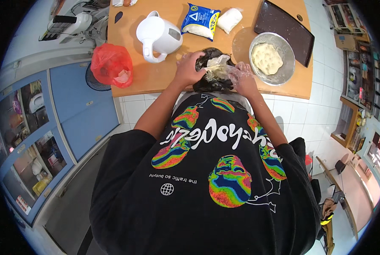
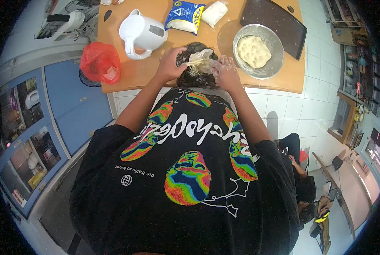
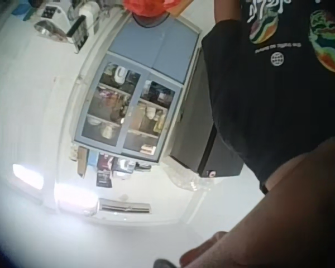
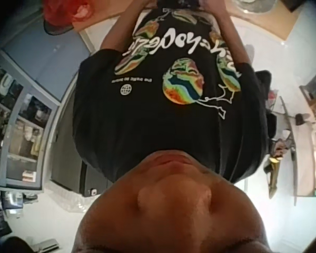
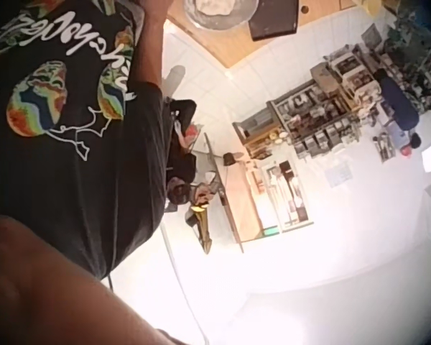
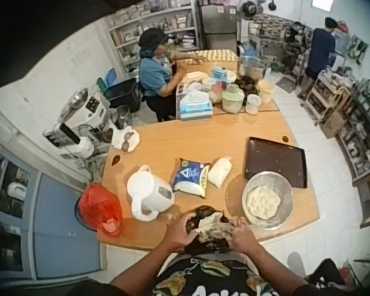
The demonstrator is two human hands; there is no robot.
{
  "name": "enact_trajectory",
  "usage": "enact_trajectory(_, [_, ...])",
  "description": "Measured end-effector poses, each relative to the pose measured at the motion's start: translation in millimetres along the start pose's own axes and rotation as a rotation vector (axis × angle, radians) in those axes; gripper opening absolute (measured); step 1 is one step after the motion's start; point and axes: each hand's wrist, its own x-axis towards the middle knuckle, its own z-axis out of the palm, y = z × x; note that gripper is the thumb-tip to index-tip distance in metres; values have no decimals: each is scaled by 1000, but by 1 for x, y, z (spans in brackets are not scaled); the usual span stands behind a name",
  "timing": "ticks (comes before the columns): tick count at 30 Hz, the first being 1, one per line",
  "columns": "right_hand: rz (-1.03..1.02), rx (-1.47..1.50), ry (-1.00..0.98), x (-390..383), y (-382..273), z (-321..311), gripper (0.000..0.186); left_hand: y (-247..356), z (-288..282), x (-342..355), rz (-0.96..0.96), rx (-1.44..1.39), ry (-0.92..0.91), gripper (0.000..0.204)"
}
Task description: The person kneads dough in a metal bowl and then adds black squid ink from a plastic bag, incorporating it into the dough mixture by hand.
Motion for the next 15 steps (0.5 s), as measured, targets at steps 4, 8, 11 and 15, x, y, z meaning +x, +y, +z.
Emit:
enact_trajectory(4, [65,30,-138,0,-7,-10,21,31,11,19,110,320,-62,39])
enact_trajectory(8, [49,-56,-163,1,-11,-4,21,12,28,42,83,276,-102,12])
enact_trajectory(11, [25,-129,-130,-1,1,-6,22,-5,21,50,80,146,-14,11])
enact_trajectory(15, [67,-167,-179,-16,4,-16,22,-20,3,50,40,51,45,9])
